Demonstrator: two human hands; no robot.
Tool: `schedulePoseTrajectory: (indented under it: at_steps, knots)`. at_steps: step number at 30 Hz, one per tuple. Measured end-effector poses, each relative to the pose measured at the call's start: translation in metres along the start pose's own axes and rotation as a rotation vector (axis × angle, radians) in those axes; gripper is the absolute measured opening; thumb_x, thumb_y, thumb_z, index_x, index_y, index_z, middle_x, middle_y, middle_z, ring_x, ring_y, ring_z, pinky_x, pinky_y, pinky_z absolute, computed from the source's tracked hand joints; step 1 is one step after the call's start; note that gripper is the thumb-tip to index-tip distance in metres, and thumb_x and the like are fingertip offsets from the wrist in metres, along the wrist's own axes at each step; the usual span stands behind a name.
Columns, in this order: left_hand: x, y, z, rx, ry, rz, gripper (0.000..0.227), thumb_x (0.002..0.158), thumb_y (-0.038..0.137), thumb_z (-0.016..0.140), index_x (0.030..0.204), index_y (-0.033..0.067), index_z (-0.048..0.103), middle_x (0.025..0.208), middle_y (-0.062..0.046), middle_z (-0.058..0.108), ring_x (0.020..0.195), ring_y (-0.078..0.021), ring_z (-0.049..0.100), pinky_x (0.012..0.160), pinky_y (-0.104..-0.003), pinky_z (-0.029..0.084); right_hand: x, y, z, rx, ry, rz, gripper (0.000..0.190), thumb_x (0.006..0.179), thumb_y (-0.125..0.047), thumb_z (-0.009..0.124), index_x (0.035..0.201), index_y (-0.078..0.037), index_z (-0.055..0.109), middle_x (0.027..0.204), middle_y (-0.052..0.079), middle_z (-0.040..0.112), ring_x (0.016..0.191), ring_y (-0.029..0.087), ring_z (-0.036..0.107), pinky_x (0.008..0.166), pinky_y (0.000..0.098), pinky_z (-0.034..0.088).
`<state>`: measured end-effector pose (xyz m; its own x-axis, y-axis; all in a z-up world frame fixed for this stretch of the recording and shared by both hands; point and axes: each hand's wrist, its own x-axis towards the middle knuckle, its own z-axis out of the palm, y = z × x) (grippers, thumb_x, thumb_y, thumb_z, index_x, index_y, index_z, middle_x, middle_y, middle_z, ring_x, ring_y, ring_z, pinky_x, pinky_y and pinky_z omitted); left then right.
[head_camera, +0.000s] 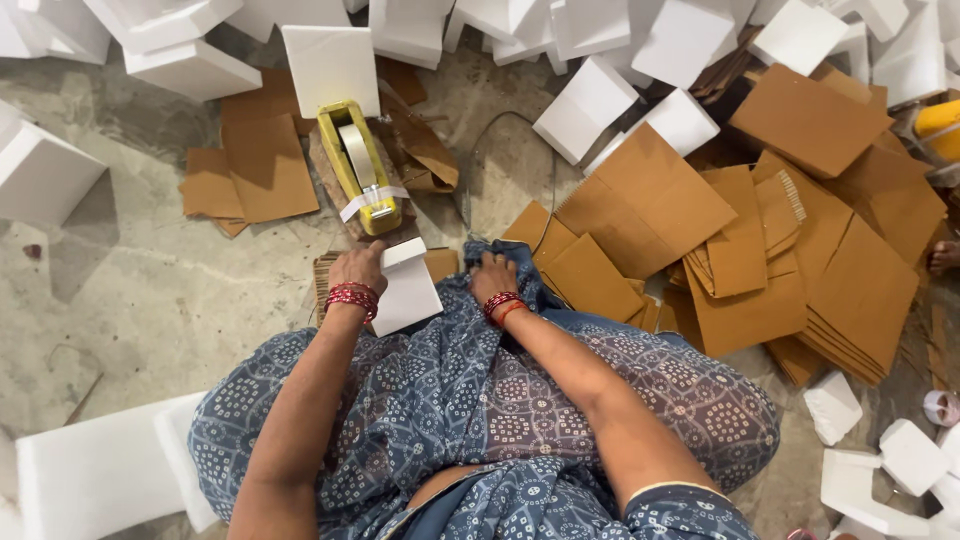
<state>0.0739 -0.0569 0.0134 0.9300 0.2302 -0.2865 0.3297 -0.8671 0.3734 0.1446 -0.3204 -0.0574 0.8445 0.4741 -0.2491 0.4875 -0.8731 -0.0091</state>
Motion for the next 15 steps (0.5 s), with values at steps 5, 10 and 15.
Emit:
schedulePoseTrajectory:
  at_steps: [5,10,15]
  knots:
    - [-0.003,0.0,-0.002,0.029,-0.046,-0.033,0.038,0.085,0.005,0.06,0.119,0.0205,0.067,0.105,-0.013,0.074,0.104,-0.0367,0.07,0.086,-0.047,0.056,0.012,0.023,0.047,0.1,0.057,0.011,0.025,0.094,-0.025,0.058,0.093,-0.008,0.076,0.111,0.012,0.066,0.107,0.033,0.06,0.089,0.0497,0.046]
    - [-0.004,-0.006,-0.001,-0.019,-0.007,-0.038,0.047,0.081,0.004,0.061,0.124,0.023,0.067,0.108,-0.015,0.074,0.104,-0.0371,0.069,0.086,-0.048,0.055,0.012,0.053,0.064,-0.021,0.074,0.09,0.025,0.096,-0.015,0.053,0.092,-0.007,0.077,0.11,0.012,0.067,0.103,0.031,0.065,0.088,0.0487,0.049]
    - [-0.003,-0.002,0.002,0.0,-0.028,-0.073,0.042,0.087,0.005,0.06,0.124,0.0214,0.067,0.108,-0.016,0.074,0.106,-0.0377,0.069,0.087,-0.049,0.055,0.021,0.078,0.05,-0.131,-0.011,0.213,0.027,0.094,-0.017,0.053,0.093,-0.01,0.079,0.112,0.013,0.069,0.106,0.032,0.065,0.092,0.0485,0.047]
